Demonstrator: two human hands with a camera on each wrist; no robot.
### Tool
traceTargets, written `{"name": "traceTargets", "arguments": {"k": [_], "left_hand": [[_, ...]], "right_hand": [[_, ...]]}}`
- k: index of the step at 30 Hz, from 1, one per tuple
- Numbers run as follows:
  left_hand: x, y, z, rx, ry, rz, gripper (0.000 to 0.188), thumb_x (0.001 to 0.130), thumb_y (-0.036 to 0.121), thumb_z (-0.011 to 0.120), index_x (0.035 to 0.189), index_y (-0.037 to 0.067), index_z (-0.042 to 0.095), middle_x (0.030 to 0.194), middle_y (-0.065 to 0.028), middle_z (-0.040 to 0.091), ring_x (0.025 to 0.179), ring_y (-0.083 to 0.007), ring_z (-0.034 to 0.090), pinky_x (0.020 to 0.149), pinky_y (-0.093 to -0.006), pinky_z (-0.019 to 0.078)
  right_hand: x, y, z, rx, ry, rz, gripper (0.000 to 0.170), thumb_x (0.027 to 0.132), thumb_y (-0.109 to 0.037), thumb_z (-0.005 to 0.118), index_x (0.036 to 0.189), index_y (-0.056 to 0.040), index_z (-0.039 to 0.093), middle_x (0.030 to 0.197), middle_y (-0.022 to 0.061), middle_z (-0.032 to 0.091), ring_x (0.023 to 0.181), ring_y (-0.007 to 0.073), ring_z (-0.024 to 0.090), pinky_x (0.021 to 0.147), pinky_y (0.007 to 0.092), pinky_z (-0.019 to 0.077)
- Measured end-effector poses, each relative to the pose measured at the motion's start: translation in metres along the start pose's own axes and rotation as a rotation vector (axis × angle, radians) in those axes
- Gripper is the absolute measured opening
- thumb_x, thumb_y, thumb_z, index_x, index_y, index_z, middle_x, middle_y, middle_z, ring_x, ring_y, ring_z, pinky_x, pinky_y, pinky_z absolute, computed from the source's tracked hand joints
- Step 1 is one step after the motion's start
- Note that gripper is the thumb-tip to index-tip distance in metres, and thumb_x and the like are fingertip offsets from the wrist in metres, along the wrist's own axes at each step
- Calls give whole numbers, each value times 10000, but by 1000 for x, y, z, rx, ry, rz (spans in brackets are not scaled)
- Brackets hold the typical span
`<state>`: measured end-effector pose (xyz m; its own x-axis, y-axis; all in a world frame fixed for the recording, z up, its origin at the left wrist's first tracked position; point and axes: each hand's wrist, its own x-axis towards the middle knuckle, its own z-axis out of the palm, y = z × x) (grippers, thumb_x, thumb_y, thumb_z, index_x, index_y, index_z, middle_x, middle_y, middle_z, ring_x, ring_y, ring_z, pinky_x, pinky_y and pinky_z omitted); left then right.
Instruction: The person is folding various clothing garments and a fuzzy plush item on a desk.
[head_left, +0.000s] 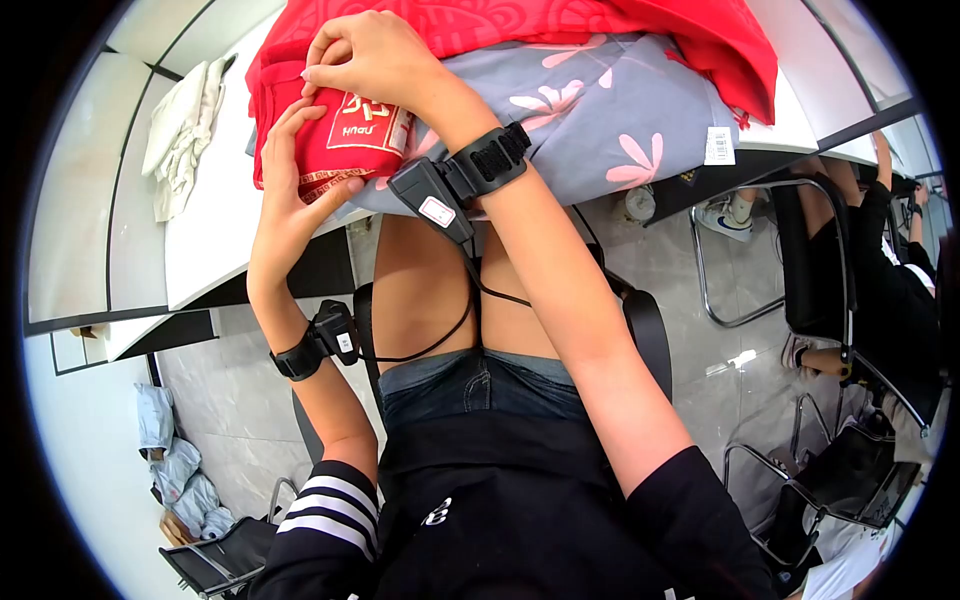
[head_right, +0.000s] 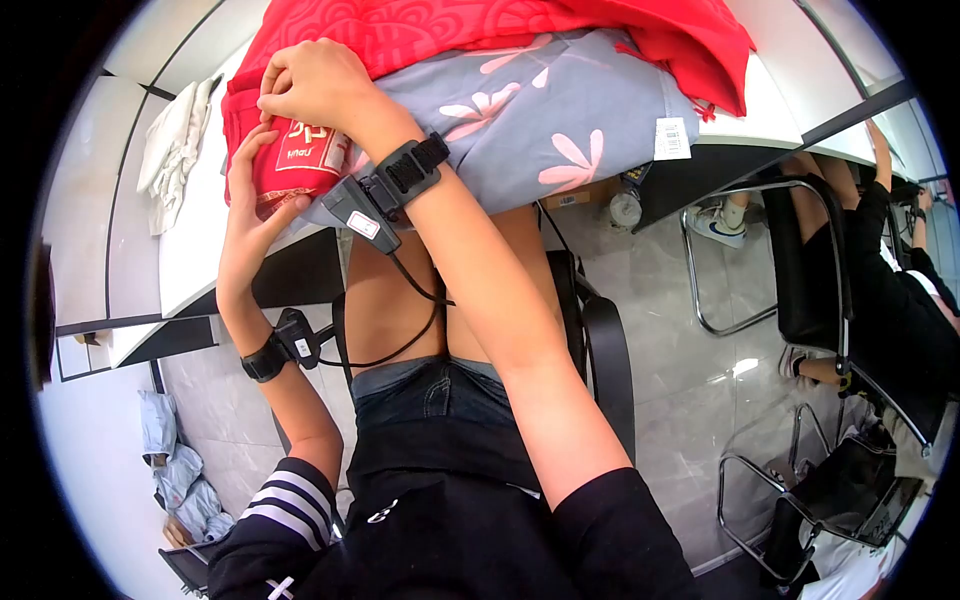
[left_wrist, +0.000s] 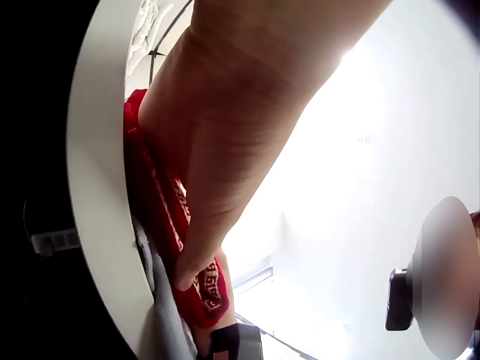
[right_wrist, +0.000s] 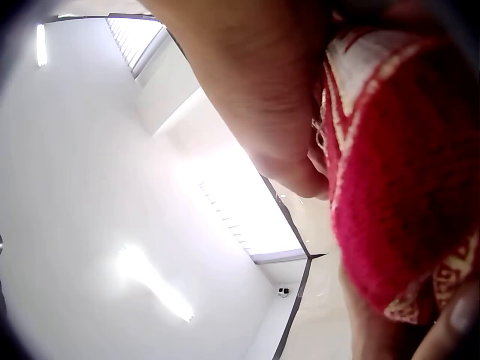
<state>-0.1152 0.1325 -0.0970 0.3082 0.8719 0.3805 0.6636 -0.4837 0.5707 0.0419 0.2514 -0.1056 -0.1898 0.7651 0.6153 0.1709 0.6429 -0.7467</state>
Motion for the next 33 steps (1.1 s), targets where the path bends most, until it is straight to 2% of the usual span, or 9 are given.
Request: {"name": "traceTargets", "arguments": {"k": [5,13,33], "left_hand": [[1,-3,0,-2,-2,8,759,727,213,814,1370,72,436,1452,-132,404,1350,-308,356,1130,-419,288],[1,-2,0,-8,-3,4,753,731,204,808,1370,73,433,1448,-129,404,1347,-307,357,1130,-416,283],[0,0,1,-34,-12,-7,755,738,185,795,1382,57,423,1452,-127,401,1347,-291,361,1123,-402,307]], "right_hand": [[0,-1,0,-2,4,-3,205,686,-260,685,783,-86,735,728,74,723,716,228,701,714,334,549],[-2,-1,0,18,8,-19,194,658,-267,748,764,-105,748,734,65,726,729,216,703,707,336,545],[-2,-2,-1,-36,-6,0,195,650,-264,737,774,-113,747,762,71,731,754,231,706,723,348,556]]}}
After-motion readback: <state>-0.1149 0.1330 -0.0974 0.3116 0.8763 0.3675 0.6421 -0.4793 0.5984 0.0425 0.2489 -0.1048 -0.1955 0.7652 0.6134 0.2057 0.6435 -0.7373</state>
